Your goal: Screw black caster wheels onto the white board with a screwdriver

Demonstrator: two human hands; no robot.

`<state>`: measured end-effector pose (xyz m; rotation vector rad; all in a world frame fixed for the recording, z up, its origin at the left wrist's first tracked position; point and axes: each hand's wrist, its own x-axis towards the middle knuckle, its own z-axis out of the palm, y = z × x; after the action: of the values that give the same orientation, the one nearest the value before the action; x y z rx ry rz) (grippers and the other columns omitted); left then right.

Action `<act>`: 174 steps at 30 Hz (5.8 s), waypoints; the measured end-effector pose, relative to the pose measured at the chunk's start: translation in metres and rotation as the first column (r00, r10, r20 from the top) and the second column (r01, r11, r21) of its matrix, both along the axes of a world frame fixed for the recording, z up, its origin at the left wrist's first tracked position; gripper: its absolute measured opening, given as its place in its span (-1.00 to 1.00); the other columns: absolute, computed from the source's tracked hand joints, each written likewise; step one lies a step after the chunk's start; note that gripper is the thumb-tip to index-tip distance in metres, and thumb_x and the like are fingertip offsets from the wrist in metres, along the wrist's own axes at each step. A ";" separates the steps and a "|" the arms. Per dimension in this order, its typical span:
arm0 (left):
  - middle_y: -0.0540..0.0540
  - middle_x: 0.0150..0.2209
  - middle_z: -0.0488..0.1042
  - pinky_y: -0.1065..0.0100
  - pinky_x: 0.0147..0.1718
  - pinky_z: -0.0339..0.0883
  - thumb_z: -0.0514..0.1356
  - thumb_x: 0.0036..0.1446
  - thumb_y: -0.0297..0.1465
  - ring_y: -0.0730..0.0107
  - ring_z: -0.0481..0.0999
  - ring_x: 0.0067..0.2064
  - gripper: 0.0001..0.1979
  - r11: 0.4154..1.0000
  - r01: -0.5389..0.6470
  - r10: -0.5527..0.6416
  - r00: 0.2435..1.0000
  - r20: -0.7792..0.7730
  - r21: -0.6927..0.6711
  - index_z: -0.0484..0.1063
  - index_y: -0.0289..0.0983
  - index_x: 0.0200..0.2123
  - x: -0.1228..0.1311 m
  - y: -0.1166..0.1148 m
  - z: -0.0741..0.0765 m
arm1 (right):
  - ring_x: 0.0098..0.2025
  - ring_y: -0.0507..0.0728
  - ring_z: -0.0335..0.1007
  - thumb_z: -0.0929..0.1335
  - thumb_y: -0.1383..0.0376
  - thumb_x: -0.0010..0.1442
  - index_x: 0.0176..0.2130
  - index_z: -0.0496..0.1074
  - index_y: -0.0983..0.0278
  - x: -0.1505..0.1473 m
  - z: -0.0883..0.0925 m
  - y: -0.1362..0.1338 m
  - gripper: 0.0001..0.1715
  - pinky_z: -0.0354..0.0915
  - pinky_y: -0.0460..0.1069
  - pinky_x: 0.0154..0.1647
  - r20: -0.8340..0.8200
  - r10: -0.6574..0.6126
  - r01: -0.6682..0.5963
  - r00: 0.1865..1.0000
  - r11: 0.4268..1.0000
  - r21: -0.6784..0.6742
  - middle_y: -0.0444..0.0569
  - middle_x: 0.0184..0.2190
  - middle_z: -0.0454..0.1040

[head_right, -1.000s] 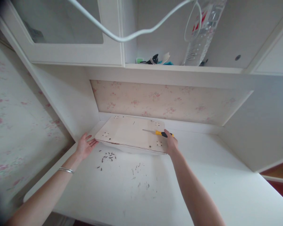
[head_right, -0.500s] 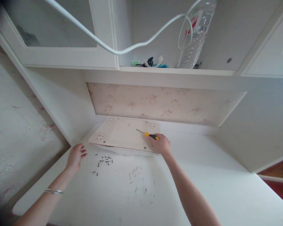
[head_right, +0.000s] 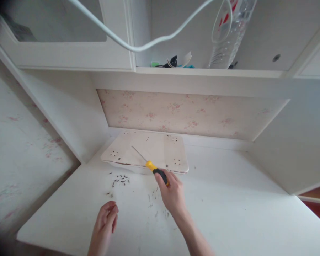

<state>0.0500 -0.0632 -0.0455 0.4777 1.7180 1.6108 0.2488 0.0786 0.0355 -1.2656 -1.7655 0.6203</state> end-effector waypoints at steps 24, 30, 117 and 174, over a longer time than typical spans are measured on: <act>0.00 -0.48 0.41 0.34 -0.40 0.32 0.20 -0.02 0.17 0.33 0.38 -0.41 -0.42 0.997 0.077 -0.076 0.995 -0.061 0.002 0.43 -0.20 -0.19 -0.004 -0.004 -0.016 | -0.39 0.24 0.55 0.21 0.07 0.30 -0.27 0.51 0.25 -0.064 -0.070 -0.065 -0.59 0.26 0.00 -0.44 0.585 0.160 -0.059 0.795 0.980 -0.188 0.08 -0.36 0.59; 0.01 -0.52 0.37 0.35 -0.50 0.23 0.19 -0.07 0.22 0.33 0.32 -0.46 -0.36 0.999 0.049 -0.048 0.997 -0.052 0.007 0.42 -0.22 -0.21 -0.006 0.007 -0.007 | -0.43 0.13 0.47 0.14 -0.04 0.34 -0.36 0.50 0.22 -0.062 -0.064 -0.054 -0.44 0.17 -0.05 -0.42 0.447 0.228 -0.153 0.865 0.968 -0.198 0.00 -0.44 0.56; 0.06 -0.57 0.31 0.41 -0.50 0.25 0.14 0.10 0.10 0.40 0.29 -0.53 -0.53 0.979 0.168 -0.199 0.920 -0.338 -0.120 0.39 -0.23 -0.35 -0.019 0.017 -0.023 | -0.58 0.03 0.11 0.17 -0.13 0.26 -0.64 0.16 0.21 0.094 -0.117 -0.034 -0.37 0.01 -0.05 -0.48 0.274 -0.163 0.239 0.948 0.932 -0.273 -0.17 -0.70 0.20; 0.02 -0.53 0.39 0.38 -0.45 0.32 0.16 0.10 0.07 0.33 0.42 -0.47 -0.52 0.978 0.194 -0.208 0.920 -0.331 -0.077 0.43 -0.25 -0.26 -0.018 0.009 -0.022 | -0.49 0.08 0.36 0.13 0.10 0.37 -0.51 0.46 0.21 0.082 -0.092 -0.043 -0.44 -0.05 -0.05 -0.48 0.621 -0.008 0.204 0.784 0.947 -0.246 -0.03 -0.50 0.54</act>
<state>0.0317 -0.0537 -0.0678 0.9241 1.8761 1.3998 0.3303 0.0352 -0.0560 -1.9369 -2.1512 0.4430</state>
